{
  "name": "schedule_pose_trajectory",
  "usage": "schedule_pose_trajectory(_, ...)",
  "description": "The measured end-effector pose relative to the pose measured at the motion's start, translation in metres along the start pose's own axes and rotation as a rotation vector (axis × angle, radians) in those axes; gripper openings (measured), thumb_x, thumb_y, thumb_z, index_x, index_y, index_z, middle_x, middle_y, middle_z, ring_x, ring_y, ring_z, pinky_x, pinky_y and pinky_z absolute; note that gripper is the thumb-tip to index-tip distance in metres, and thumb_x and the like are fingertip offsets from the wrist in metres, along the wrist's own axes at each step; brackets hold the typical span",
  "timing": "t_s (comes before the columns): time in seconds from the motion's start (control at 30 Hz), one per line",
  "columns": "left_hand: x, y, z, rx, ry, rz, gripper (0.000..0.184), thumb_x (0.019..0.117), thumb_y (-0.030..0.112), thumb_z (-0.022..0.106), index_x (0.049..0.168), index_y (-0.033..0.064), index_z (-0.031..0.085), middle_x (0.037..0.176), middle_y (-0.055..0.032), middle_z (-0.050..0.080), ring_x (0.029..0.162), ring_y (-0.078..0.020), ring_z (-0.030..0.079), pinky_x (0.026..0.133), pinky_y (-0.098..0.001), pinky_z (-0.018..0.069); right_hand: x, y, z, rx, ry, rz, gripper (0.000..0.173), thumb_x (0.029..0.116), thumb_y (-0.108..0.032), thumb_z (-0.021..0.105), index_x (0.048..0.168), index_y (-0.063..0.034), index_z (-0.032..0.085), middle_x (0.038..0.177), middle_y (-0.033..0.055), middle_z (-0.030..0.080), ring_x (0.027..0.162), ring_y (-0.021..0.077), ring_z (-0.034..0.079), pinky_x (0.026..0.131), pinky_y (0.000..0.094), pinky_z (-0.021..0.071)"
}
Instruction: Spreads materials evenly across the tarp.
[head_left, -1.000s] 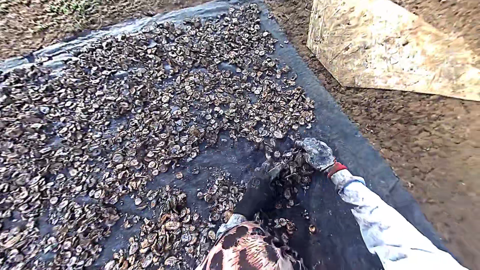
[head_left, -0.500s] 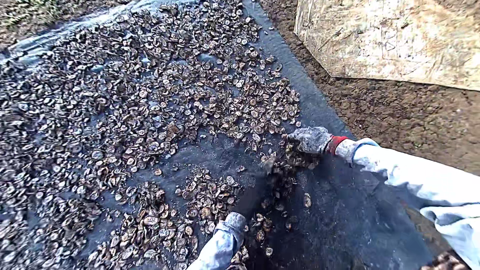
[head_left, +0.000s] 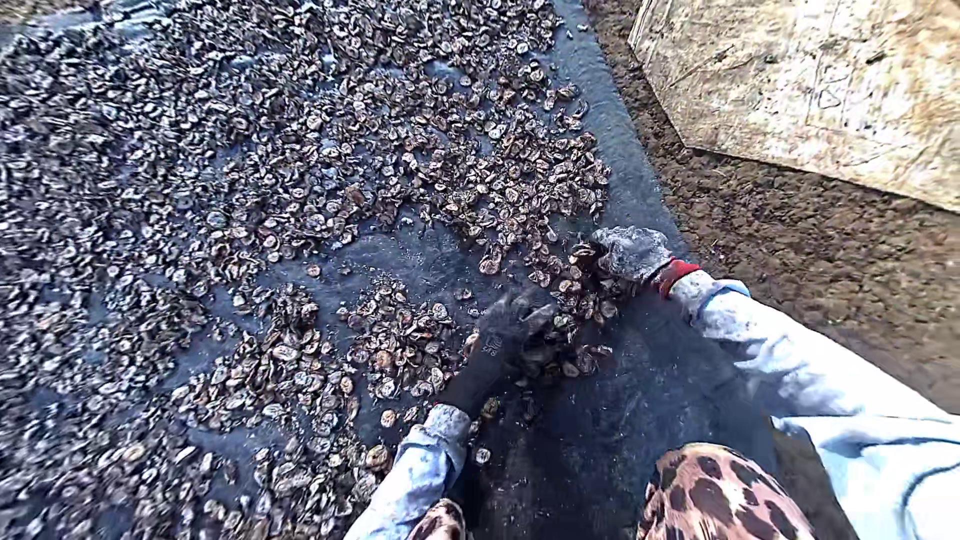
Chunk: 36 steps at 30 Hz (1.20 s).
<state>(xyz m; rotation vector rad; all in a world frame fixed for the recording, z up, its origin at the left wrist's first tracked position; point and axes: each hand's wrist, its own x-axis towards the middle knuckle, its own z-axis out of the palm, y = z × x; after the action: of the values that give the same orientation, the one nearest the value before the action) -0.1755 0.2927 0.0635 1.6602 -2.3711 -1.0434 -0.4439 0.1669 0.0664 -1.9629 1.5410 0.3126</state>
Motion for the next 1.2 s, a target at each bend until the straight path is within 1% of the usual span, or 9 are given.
schedule_pose_trajectory(0.1, -0.017, -0.033, -0.018, 0.170, 0.093, -0.390, 0.089, 0.0842, 0.063, 0.073, 0.159, 0.0283, 0.039, 0.168, -0.0217, 0.021, 0.154, -0.0505, 0.014, 0.115, -0.0767, 0.0180, -0.005, -0.018, 0.006, -0.025, 0.054, -0.076, 0.047, 0.0890, -0.041, 0.073, 0.130, -0.0185, 0.067, 0.136, 0.0167, 0.063, 0.129, 0.0403, 0.057, 0.099, 0.0681, 0.0443)
schedule_pose_trajectory(0.2, -0.032, -0.004, 0.009, 0.276, -0.173, -0.472, 0.111, 0.0799, 0.085, 0.055, 0.166, 0.0276, 0.016, 0.170, -0.0271, 0.005, 0.154, -0.0558, 0.003, 0.114, -0.0793, 0.0131, -0.029, -0.031, 0.061, -0.040, -0.009, -0.215, 0.075, 0.0835, -0.053, 0.076, 0.152, -0.0392, 0.048, 0.168, 0.0186, 0.024, 0.150, 0.0520, 0.025, 0.111, 0.0791, 0.0244)
schedule_pose_trajectory(0.37, -0.032, 0.047, 0.017, -0.004, -0.247, -0.207, 0.053, 0.0934, 0.011, 0.065, 0.146, 0.0117, 0.057, 0.153, -0.0184, 0.050, 0.143, -0.0374, 0.045, 0.116, -0.0556, 0.0371, -0.087, -0.012, 0.070, 0.076, -0.021, -0.146, 0.048, 0.1047, -0.015, 0.053, 0.152, -0.0216, 0.051, 0.154, 0.0190, 0.050, 0.139, 0.0410, 0.050, 0.110, 0.0626, 0.0399)
schedule_pose_trajectory(0.6, -0.035, 0.054, -0.068, -0.192, -0.079, -0.205, 0.022, 0.0983, 0.020, 0.068, 0.117, 0.0096, 0.068, 0.098, -0.0097, 0.071, 0.085, -0.0201, 0.069, 0.079, -0.0455, 0.0576, -0.031, -0.016, 0.008, 0.150, 0.081, -0.004, 0.052, 0.0963, -0.049, 0.065, 0.140, -0.0206, 0.063, 0.139, 0.0157, 0.063, 0.132, 0.0379, 0.057, 0.105, 0.0668, 0.0429)
schedule_pose_trajectory(0.7, -0.046, 0.066, -0.086, 0.109, -0.329, -0.184, 0.064, 0.0937, 0.035, 0.072, 0.150, 0.0133, 0.051, 0.130, -0.0165, 0.065, 0.119, -0.0312, 0.063, 0.102, -0.0544, 0.0491, -0.049, -0.036, 0.048, 0.009, -0.030, -0.165, 0.084, 0.0835, -0.062, 0.074, 0.157, -0.0406, 0.039, 0.166, 0.0208, 0.029, 0.150, 0.0507, 0.026, 0.110, 0.0765, 0.0284)
schedule_pose_trajectory(0.77, -0.054, 0.081, -0.084, 0.274, -0.531, -0.307, 0.064, 0.0945, 0.047, 0.069, 0.140, 0.0043, 0.058, 0.128, -0.0244, 0.064, 0.121, -0.0427, 0.060, 0.100, -0.0650, 0.0454, -0.083, -0.039, 0.085, -0.035, -0.070, -0.225, 0.081, 0.0836, -0.049, 0.077, 0.156, -0.0385, 0.042, 0.169, 0.0218, 0.018, 0.152, 0.0529, 0.017, 0.114, 0.0768, 0.0210)
schedule_pose_trajectory(0.93, -0.058, 0.084, 0.016, 0.168, -0.377, -0.492, 0.093, 0.0914, 0.046, 0.071, 0.166, 0.0283, 0.017, 0.169, -0.0240, 0.013, 0.152, -0.0502, 0.021, 0.115, -0.0694, 0.0298, -0.121, -0.009, 0.087, 0.134, -0.028, -0.143, 0.048, 0.1072, -0.021, 0.047, 0.155, -0.0159, 0.047, 0.154, 0.0175, 0.051, 0.142, 0.0359, 0.048, 0.117, 0.0568, 0.0360)
schedule_pose_trajectory(1.07, -0.074, 0.089, 0.033, -0.250, -0.094, -0.478, 0.052, 0.0999, 0.025, 0.065, 0.146, 0.0038, 0.052, 0.146, -0.0223, 0.055, 0.138, -0.0363, 0.050, 0.116, -0.0546, 0.0375, -0.100, 0.005, 0.058, 0.345, 0.138, -0.028, 0.040, 0.1041, -0.035, 0.059, 0.136, -0.0124, 0.064, 0.130, 0.0213, 0.067, 0.121, 0.0431, 0.062, 0.100, 0.0695, 0.0453)
schedule_pose_trajectory(1.2, -0.097, 0.035, 0.008, 0.031, 0.070, -0.662, 0.074, 0.0907, 0.033, 0.076, 0.154, 0.0094, 0.045, 0.160, -0.0262, 0.035, 0.149, -0.0485, 0.029, 0.118, -0.0696, 0.0240, -0.088, -0.001, 0.066, 0.062, 0.151, -0.149, 0.073, 0.0852, -0.053, 0.077, 0.149, -0.0255, 0.054, 0.155, 0.0200, 0.046, 0.140, 0.0456, 0.046, 0.106, 0.0726, 0.0387)
